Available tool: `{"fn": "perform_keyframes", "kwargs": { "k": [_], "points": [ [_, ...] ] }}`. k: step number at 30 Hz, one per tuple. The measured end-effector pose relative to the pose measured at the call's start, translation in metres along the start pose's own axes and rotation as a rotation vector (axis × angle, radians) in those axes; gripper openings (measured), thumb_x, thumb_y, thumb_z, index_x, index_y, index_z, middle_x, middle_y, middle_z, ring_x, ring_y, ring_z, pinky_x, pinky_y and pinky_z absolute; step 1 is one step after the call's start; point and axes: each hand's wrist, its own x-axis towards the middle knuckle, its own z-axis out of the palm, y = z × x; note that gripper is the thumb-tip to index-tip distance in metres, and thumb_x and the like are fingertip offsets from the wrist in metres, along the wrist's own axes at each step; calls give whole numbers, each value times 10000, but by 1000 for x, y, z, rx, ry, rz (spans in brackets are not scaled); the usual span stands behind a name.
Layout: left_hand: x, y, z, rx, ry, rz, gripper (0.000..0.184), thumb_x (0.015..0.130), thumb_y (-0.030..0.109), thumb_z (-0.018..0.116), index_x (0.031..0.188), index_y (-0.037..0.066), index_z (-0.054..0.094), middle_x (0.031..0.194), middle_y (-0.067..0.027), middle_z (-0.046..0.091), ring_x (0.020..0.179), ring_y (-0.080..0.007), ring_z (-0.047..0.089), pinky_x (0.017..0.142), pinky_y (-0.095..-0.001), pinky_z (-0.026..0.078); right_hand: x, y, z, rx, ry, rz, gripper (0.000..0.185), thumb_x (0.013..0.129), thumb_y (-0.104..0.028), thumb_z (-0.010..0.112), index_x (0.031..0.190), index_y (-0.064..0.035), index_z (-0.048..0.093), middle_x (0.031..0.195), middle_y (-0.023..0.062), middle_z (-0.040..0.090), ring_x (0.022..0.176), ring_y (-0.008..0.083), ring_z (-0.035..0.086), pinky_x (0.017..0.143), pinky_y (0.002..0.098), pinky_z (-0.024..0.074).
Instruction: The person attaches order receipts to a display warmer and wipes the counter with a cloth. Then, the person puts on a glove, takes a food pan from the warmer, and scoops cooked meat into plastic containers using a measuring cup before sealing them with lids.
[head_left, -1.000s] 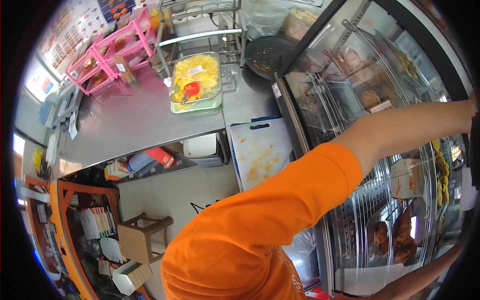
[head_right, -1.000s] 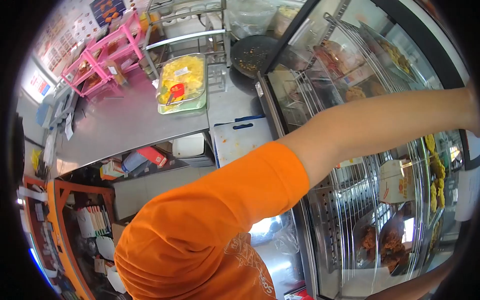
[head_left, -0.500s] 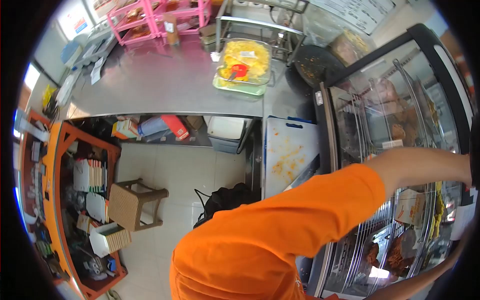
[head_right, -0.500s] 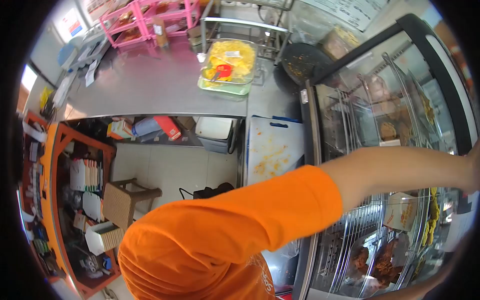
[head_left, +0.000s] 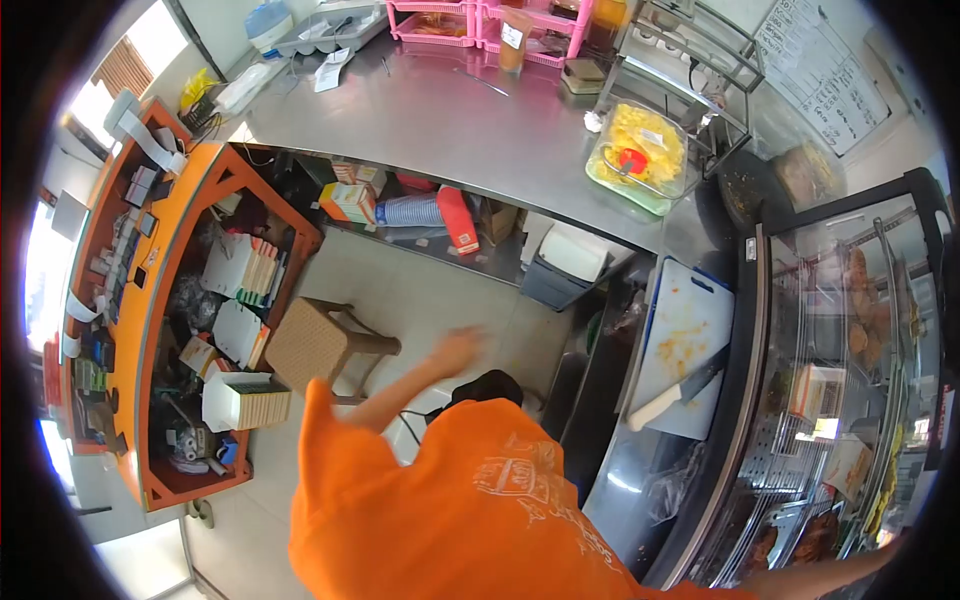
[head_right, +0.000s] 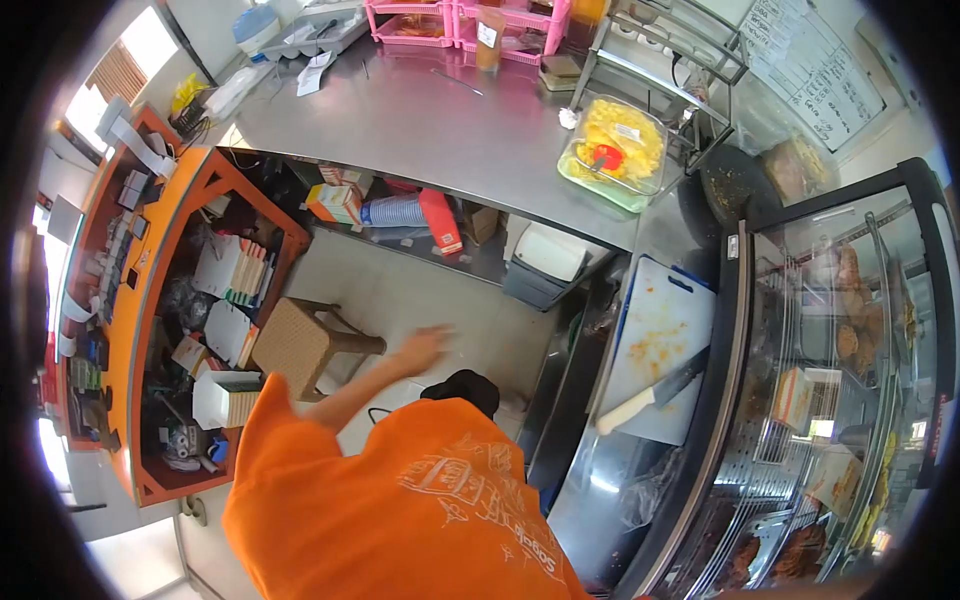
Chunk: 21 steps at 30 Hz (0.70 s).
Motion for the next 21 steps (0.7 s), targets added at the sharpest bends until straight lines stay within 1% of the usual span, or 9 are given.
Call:
{"fn": "perform_keyframes", "kwargs": {
  "k": [3, 5, 6, 9, 10, 11, 12, 16, 21],
  "points": [
    [-154, -100, -43, 397, -968, -874, 472, 839, 350, 588, 1274, 172, 545, 1335, -105, 502, 1218, -304, 477, 939, -517, 395, -26, -15, 62, 256, 422, -55, 589, 923, -471, 490, 1317, -54, 356, 1219, 139, 487, 976, 288, 527, 801, 417, 457],
    [-217, -128, -75, 209, -990, -1430, 551, 825, 443, 595, 1255, 100, 562, 1287, -156, 540, 1175, -319, 525, 971, -500, 387, -58, -62, 89, 362, 521, -131, 341, 918, -302, 477, 1128, -41, 543, 1028, 141, 571, 863, 294, 548, 763, 409, 464],
    [-255, -155, -64, 113, -859, -1425, 582, 803, 463, 617, 1252, 96, 563, 1296, -163, 530, 1184, -325, 516, 982, -484, 384, -85, -134, 71, 399, 389, -94, 244, 924, -133, 430, 1071, -18, 587, 969, 195, 580, 875, 366, 545, 803, 461, 439],
    [-295, -180, -21, -222, -554, -1171, 576, 786, 460, 637, 1232, 102, 577, 1289, -176, 529, 1178, -330, 516, 981, -435, 402, -136, -235, 82, 618, 10, -151, 265, 874, -143, 561, 1079, 22, 530, 1051, 212, 529, 907, 334, 529, 816, 445, 435],
    [-283, -174, -14, -303, -507, -1022, 515, 809, 431, 610, 1196, 90, 599, 1250, -164, 559, 1151, -314, 535, 958, -396, 427, -155, -279, 80, 709, -117, -156, 464, 858, -279, 627, 1159, 31, 459, 1126, 222, 476, 968, 334, 497, 832, 466, 414],
    [-312, -230, 76, -338, -379, -664, 406, 855, 336, 570, 1169, 80, 608, 1214, -139, 584, 1110, -324, 552, 923, -397, 457, -170, -303, 92, 683, -207, -181, 359, 882, -246, 594, 1154, -22, 520, 1101, 166, 535, 962, 281, 535, 830, 405, 427],
    [-266, -166, 11, -600, -314, -784, 317, 893, 243, 525, 1143, 70, 614, 1175, -130, 599, 1086, -301, 563, 927, -386, 461, -185, -329, 103, 667, -299, -209, 279, 907, -212, 560, 1149, -75, 582, 1076, 109, 595, 955, 229, 573, 828, 344, 439],
    [-245, -192, 93, -775, -200, -674, 399, 894, 337, 546, 1163, 47, 604, 1098, -147, 636, 955, -227, 627, 793, -346, 502, -258, -493, 83, 1043, -521, -454, 223, 892, -158, 568, 1103, -91, 593, 1047, 87, 569, 921, 219, 555, 840, 333, 430],
    [-276, -219, 79, -1117, 37, -1022, 396, 894, 320, 539, 1157, 30, 596, 1021, -103, 656, 868, -194, 632, 724, -300, 520, -365, -675, 95, 1235, -1056, -609, 238, 838, -130, 614, 1065, -66, 578, 1050, 111, 557, 938, 254, 540, 799, 340, 445]
  ]
}}
